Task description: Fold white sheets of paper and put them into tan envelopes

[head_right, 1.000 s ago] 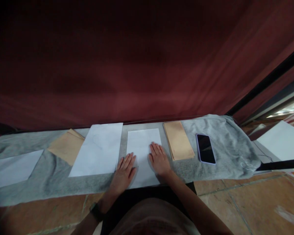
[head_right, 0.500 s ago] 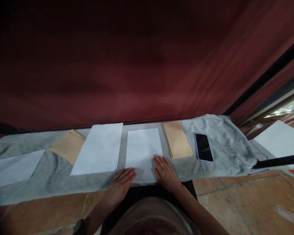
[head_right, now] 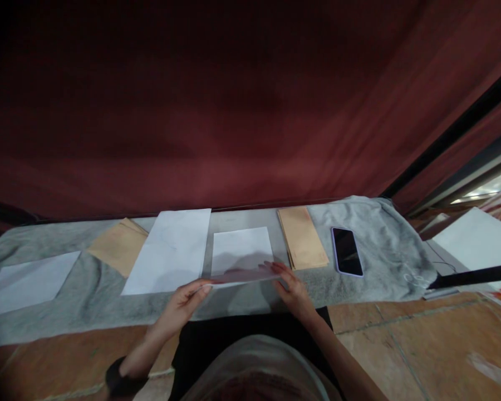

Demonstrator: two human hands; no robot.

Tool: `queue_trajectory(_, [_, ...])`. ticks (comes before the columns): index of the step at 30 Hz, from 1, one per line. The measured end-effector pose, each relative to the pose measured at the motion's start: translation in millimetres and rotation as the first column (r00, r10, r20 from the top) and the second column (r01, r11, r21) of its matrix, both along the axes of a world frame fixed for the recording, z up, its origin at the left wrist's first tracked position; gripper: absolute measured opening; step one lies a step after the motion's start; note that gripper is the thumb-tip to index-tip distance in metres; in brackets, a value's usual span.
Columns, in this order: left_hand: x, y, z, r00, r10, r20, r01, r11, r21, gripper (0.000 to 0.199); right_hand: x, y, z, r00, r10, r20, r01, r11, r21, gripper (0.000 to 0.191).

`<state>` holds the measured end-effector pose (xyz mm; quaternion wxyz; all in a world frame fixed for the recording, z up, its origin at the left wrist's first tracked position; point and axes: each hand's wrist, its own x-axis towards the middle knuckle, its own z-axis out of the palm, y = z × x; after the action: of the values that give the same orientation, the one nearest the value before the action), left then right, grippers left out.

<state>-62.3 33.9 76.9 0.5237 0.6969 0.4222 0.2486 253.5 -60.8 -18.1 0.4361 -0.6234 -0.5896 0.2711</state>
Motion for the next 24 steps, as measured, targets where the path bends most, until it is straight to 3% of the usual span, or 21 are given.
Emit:
queue_trajectory(4, [16, 25, -17.3, 0.929, 0.348, 0.127, -0.339, 0.936, -0.091, 0.056, -11, 23, -1.8, 0.971, -0.086, 0.225, 0.090, 0.996, -0.007, 0.028])
queue_trajectory(7, [28, 37, -41.5, 0.858, 0.481, 0.180, -0.466, 0.877, -0.117, 0.069, -17, 36, -2.2, 0.903, -0.174, 0.392, 0.198, 0.980, -0.022, 0.028])
queue_trajectory(10, [33, 39, -64.4, 0.858, 0.486, 0.165, -0.483, 0.874, -0.060, 0.070, -20, 45, 0.5, 0.861, -0.191, 0.471, 0.248, 0.967, -0.062, 0.028])
queue_trajectory(13, [33, 37, -78.1, 0.882, 0.471, 0.008, -0.470, 0.879, 0.083, 0.069, -22, 50, 2.8, 0.846, -0.181, 0.501, 0.274, 0.955, -0.117, 0.026])
queue_trajectory(24, [42, 39, -89.7, 0.858, 0.478, -0.190, -0.340, 0.804, 0.487, 0.054, -26, 54, -5.8, 0.797, -0.224, 0.561, 0.295, 0.955, -0.039, 0.040])
